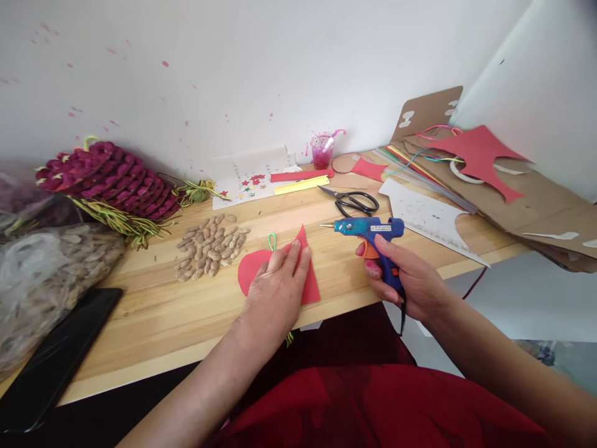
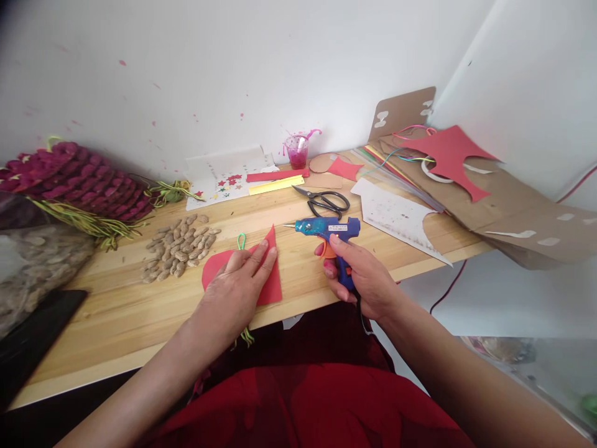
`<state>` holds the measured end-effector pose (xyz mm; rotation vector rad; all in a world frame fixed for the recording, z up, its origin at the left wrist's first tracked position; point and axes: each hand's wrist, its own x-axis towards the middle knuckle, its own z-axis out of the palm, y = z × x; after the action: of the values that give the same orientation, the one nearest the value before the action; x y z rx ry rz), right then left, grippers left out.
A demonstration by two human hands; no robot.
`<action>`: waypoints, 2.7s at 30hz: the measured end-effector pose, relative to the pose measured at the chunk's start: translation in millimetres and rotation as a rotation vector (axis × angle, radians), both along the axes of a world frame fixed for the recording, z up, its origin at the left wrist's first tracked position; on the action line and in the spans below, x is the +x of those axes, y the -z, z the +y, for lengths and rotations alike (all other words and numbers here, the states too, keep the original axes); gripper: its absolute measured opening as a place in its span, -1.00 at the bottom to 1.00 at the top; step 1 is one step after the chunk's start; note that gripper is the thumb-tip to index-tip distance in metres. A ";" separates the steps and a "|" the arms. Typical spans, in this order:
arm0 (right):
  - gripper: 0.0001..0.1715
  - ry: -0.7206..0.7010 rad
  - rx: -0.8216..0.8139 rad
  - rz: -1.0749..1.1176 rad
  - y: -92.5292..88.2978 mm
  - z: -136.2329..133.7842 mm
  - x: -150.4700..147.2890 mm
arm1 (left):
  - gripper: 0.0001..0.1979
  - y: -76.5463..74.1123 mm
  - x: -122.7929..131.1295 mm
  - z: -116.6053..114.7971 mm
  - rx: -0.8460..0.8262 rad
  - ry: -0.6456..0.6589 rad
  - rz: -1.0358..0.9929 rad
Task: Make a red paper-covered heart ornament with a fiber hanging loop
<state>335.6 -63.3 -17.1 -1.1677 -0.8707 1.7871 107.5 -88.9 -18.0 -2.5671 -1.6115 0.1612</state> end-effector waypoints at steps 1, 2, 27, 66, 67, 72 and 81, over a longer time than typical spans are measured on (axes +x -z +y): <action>-0.56 0.000 -0.002 -0.002 0.1 0.1 -0.3 | -0.36 -0.3 -0.6 -0.3 0.002 0.002 -0.004; -0.55 0.001 -0.004 -0.004 0.3 0.2 -0.4 | -0.35 -0.7 -1.8 -0.6 -0.001 0.008 -0.011; -0.71 -0.072 0.034 -0.096 -1.6 2.9 -4.1 | -0.28 -0.2 -18.5 -9.5 -0.085 0.092 -0.187; -0.46 0.046 0.950 -1.757 17.2 24.3 140.0 | -0.50 34.1 -48.4 -40.3 0.107 0.214 -0.467; -0.45 0.034 0.941 -1.772 17.3 24.7 140.4 | -0.52 32.7 -49.3 -42.0 0.098 0.219 -0.495; -0.44 0.189 0.882 -1.886 -1.3 11.6 110.3 | -0.68 24.7 -58.2 -37.8 0.179 0.091 -0.701; -0.66 -0.364 0.635 -1.048 -17.5 8.6 -28.6 | -0.23 18.1 -78.6 -4.3 0.097 -0.359 -0.654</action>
<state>307.0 -54.7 0.4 -1.5290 -2.1659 0.8757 28.9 -93.1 -36.1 -2.3564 -2.2022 -0.7878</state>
